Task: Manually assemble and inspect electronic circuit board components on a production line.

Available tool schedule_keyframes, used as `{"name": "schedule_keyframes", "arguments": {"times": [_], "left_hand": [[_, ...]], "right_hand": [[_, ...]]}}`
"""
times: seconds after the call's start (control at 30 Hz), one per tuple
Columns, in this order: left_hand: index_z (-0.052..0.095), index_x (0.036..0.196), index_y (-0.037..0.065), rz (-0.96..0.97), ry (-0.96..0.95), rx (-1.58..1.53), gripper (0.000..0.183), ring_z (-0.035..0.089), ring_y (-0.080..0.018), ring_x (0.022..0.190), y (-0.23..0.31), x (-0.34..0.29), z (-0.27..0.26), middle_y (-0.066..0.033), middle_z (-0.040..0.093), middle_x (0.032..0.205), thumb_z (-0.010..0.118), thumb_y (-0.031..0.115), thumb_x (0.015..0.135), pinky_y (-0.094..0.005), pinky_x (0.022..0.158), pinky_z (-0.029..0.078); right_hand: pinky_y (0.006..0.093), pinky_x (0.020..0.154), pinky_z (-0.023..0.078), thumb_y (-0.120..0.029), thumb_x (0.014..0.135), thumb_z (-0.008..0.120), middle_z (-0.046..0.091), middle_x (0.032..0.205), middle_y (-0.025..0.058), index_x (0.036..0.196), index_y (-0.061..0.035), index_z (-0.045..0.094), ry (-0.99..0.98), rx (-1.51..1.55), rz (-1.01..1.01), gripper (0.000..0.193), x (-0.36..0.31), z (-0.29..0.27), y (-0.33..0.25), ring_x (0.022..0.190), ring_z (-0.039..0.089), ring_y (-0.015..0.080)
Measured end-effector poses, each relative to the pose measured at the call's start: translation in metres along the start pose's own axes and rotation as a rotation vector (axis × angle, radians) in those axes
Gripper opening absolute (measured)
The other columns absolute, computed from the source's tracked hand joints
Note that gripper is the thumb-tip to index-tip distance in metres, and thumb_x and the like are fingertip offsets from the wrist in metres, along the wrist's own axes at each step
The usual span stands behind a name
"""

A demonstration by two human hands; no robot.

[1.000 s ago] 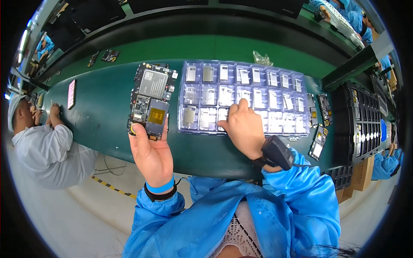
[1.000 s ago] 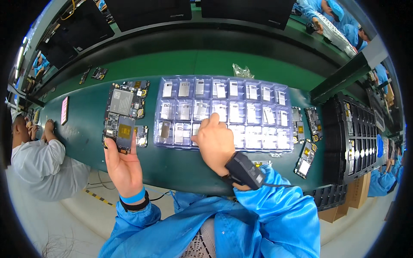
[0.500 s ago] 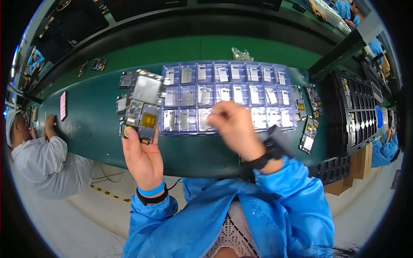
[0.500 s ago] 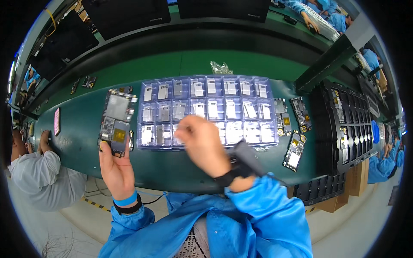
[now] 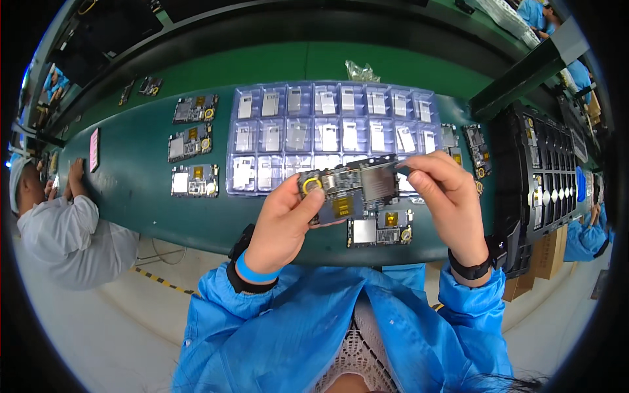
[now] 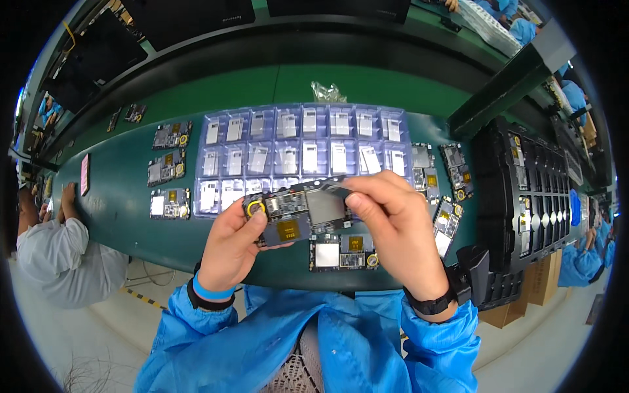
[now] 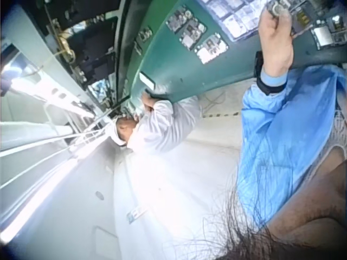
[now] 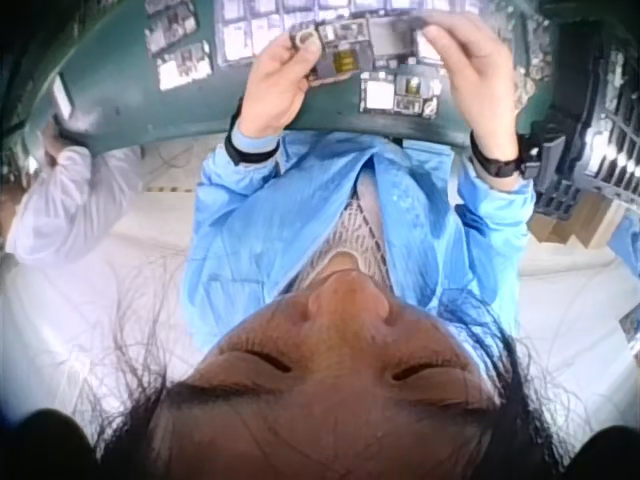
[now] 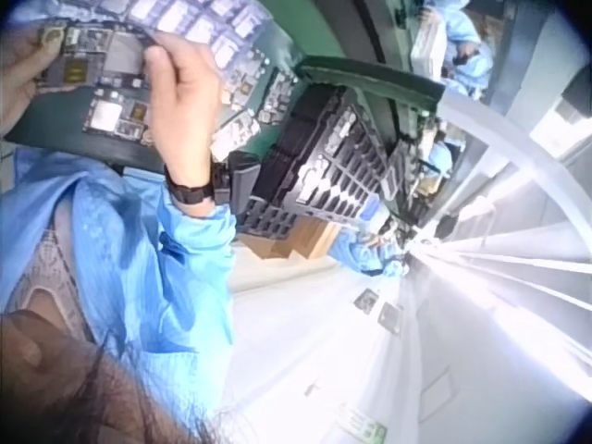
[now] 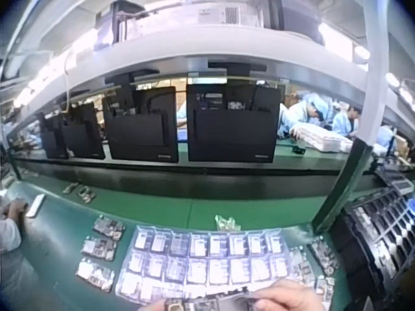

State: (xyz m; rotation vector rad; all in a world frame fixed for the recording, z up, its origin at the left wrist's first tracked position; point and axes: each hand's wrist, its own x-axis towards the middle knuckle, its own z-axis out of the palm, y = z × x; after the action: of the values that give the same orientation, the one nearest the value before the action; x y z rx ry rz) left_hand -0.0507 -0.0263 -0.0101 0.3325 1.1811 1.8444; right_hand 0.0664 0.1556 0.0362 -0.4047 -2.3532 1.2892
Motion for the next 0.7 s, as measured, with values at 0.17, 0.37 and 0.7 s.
{"name": "schedule_keyframes", "arguments": {"times": [0.17,0.37,0.7], "left_hand": [[0.045,0.112,-0.002,-0.052,-0.020,0.028,0.026,0.058,-0.0197,0.094,-0.011,-0.001,0.010,-0.0113,0.056,0.106,0.042,0.013,0.092,-0.0384,0.080,0.051],[0.047,0.113,-0.002,-0.069,-0.014,0.031,0.025,0.054,-0.0093,0.090,-0.016,-0.001,0.023,-0.0052,0.057,0.101,0.045,0.010,0.091,-0.0250,0.080,0.046],[0.046,0.114,-0.003,-0.012,-0.052,0.049,0.026,0.051,-0.0076,0.090,-0.020,-0.001,0.029,-0.0041,0.057,0.101,0.045,0.010,0.091,-0.0238,0.080,0.043]], "right_hand": [[0.0212,0.059,0.042,-0.001,0.079,0.058,0.058,0.074,0.0027,0.098,-0.0007,0.059,-0.077,0.220,0.104,0.018,-0.003,0.012,0.001,0.066,0.052,0.0080],[0.0168,0.058,0.041,-0.002,0.079,0.061,0.059,0.074,-0.0015,0.091,-0.0003,0.060,-0.023,0.550,0.344,0.012,-0.014,0.019,0.015,0.065,0.050,0.0026],[0.0180,0.055,0.041,-0.002,0.078,0.062,0.059,0.071,-0.0017,0.090,-0.0009,0.062,0.036,0.469,0.337,0.012,-0.019,0.026,0.018,0.062,0.049,0.0028]]}}
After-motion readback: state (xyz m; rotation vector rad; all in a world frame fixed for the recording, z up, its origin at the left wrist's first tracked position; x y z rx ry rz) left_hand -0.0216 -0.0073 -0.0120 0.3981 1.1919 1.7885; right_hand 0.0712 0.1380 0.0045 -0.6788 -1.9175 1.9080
